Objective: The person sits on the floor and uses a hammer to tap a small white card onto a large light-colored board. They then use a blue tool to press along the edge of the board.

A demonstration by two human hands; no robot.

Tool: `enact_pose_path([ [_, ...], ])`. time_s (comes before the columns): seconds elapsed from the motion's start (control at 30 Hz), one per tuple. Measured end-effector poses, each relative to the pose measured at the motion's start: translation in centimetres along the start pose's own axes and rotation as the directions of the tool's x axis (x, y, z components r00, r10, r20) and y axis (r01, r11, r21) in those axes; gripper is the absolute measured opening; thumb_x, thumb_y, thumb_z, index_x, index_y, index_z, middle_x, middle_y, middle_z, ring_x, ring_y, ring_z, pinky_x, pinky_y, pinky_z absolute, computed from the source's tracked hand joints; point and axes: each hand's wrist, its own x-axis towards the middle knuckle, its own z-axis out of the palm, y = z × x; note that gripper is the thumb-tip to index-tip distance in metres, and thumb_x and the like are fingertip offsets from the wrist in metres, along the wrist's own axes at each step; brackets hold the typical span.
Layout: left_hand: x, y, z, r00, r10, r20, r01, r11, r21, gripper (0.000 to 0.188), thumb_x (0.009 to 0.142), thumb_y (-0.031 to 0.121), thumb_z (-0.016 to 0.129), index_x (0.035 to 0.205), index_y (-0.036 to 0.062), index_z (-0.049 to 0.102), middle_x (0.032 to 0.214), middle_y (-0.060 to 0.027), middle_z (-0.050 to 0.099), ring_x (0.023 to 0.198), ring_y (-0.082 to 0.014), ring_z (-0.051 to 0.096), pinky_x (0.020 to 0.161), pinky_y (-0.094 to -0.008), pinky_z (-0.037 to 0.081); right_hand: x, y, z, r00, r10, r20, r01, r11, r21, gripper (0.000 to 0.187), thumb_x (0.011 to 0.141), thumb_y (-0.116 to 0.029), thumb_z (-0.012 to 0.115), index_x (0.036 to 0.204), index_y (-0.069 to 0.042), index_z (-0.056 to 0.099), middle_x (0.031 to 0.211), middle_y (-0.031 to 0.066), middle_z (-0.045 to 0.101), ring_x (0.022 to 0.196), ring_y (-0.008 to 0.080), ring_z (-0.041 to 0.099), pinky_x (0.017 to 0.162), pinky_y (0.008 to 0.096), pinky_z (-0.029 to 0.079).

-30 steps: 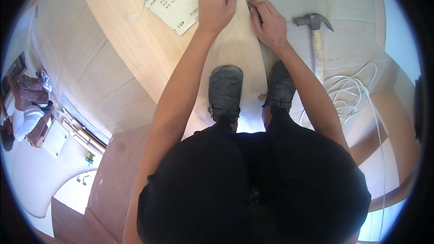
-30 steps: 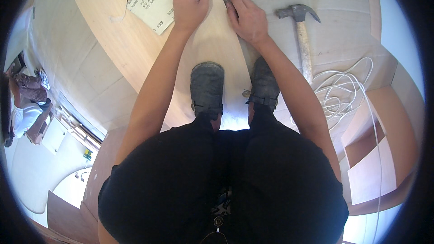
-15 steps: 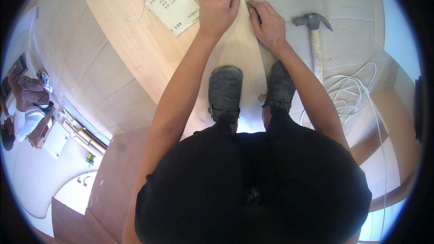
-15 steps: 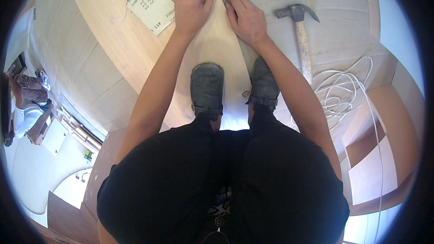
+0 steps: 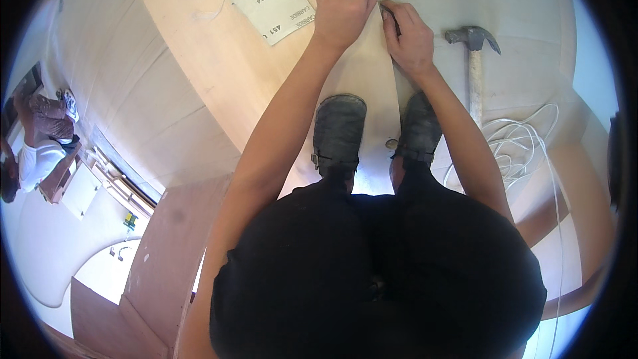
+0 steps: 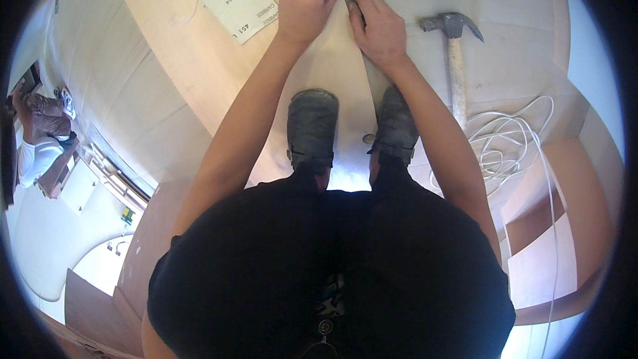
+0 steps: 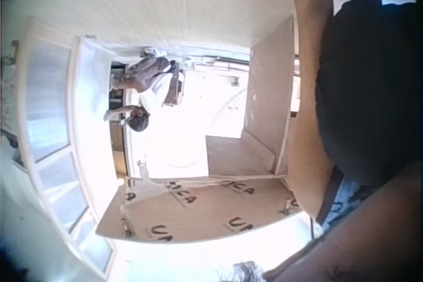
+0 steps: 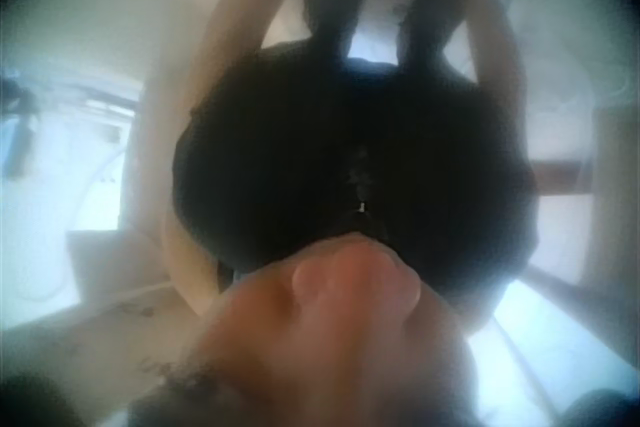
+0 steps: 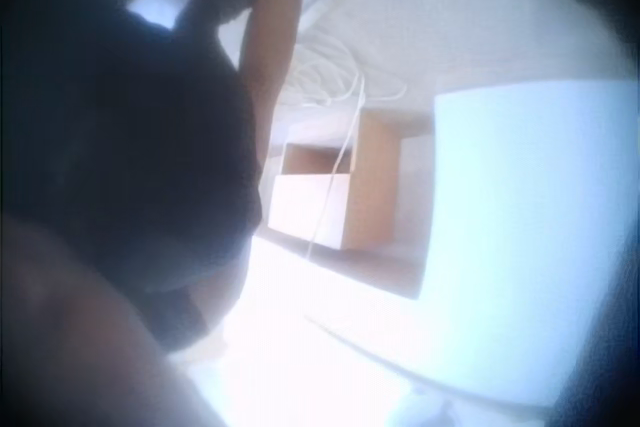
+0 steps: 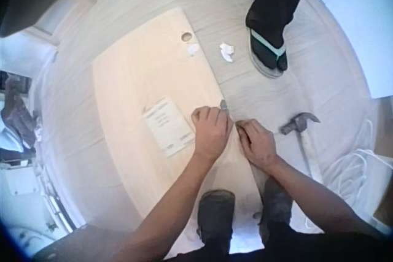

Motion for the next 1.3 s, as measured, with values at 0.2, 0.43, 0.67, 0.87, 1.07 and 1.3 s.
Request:
enact_pose_path([
  [0.2, 0.29, 0.1, -0.03, 1.0, -0.006, 0.014, 0.006, 1.0, 0.018, 0.016, 0.083, 0.016, 0.081, 0.091, 0.0094, 0.07, 0.092, -0.0042, 0.064, 0.095, -0.028, 0.06, 0.096, -0.0539, 0.042, 0.12, 0.1, -0.06, 1.0, 0.008, 0.019, -0.008, 1.0, 0.0, 0.023, 0.105, -0.017, 0.066, 0.125, -0.01, 0.073, 0.105, 0.0115, 0.072, 0.089, 0.0347, 0.073, 0.074, 0.0443, 0.059],
  [0.43, 0.5, 0.57, -0.52, 0.999, -0.04, 0.037, 0.041, 0.999, -0.002, 0.015, 0.084, 0.015, 0.081, 0.093, 0.0101, 0.07, 0.091, -0.0039, 0.065, 0.095, -0.0279, 0.061, 0.096, -0.0512, 0.042, -0.03, 0.21, 0.24, 1.0, -0.019, 0.01, 0.019, 1.0, -0.015, 0.023, 0.105, -0.015, 0.066, 0.126, -0.008, 0.072, 0.106, 0.0136, 0.071, 0.091, 0.0376, 0.073, 0.078, 0.0472, 0.059],
  [0.67, 0.61, 0.39, -0.38, 0.997, -0.059, 0.042, 0.058, 0.998, 0.023, 0.014, 0.083, 0.015, 0.081, 0.091, 0.0105, 0.07, 0.09, -0.0034, 0.064, 0.095, -0.0268, 0.061, 0.097, -0.0514, 0.041, 0.25, 0.13, 0.34, 1.0, -0.022, 0.003, 0.022, 1.0, 0.019, 0.024, 0.104, -0.013, 0.066, 0.126, -0.007, 0.072, 0.108, 0.015, 0.071, 0.093, 0.0389, 0.072, 0.079, 0.0477, 0.059],
  [0.87, 0.63, 0.43, -0.27, 0.997, -0.065, 0.038, 0.064, 0.998, 0.015, 0.012, 0.084, 0.015, 0.079, 0.09, 0.0108, 0.07, 0.09, -0.0036, 0.063, 0.095, -0.0259, 0.061, 0.098, -0.0515, 0.041, 0.17, 0.09, 0.19, 1.0, -0.014, 0.002, 0.014, 1.0, 0.02, 0.024, 0.103, -0.011, 0.066, 0.127, -0.008, 0.072, 0.108, 0.0152, 0.07, 0.093, 0.0394, 0.072, 0.079, 0.0476, 0.059],
  [1.07, 0.6, 0.35, -0.2, 0.996, -0.067, 0.053, 0.064, 0.996, 0.059, 0.013, 0.085, 0.017, 0.079, 0.092, 0.0114, 0.07, 0.092, -0.0024, 0.063, 0.097, -0.0248, 0.062, 0.097, -0.051, 0.041, 0.15, 0.07, 0.4, 1.0, -0.006, 0.007, 0.006, 1.0, -0.009, 0.025, 0.104, -0.011, 0.065, 0.127, -0.008, 0.072, 0.107, 0.0152, 0.07, 0.093, 0.0397, 0.072, 0.079, 0.0477, 0.059],
  [1.3, 0.79, 0.34, -0.14, 0.996, -0.066, 0.067, 0.06, 0.994, 0.087, 0.014, 0.086, 0.017, 0.078, 0.093, 0.0106, 0.068, 0.093, -0.0035, 0.063, 0.097, -0.0249, 0.061, 0.097, -0.0508, 0.041, 0.26, -0.13, 0.57, 1.0, -0.026, -0.014, 0.026, 0.999, -0.023, 0.024, 0.105, -0.011, 0.065, 0.127, -0.007, 0.072, 0.108, 0.0153, 0.07, 0.093, 0.039, 0.072, 0.08, 0.0465, 0.059],
])
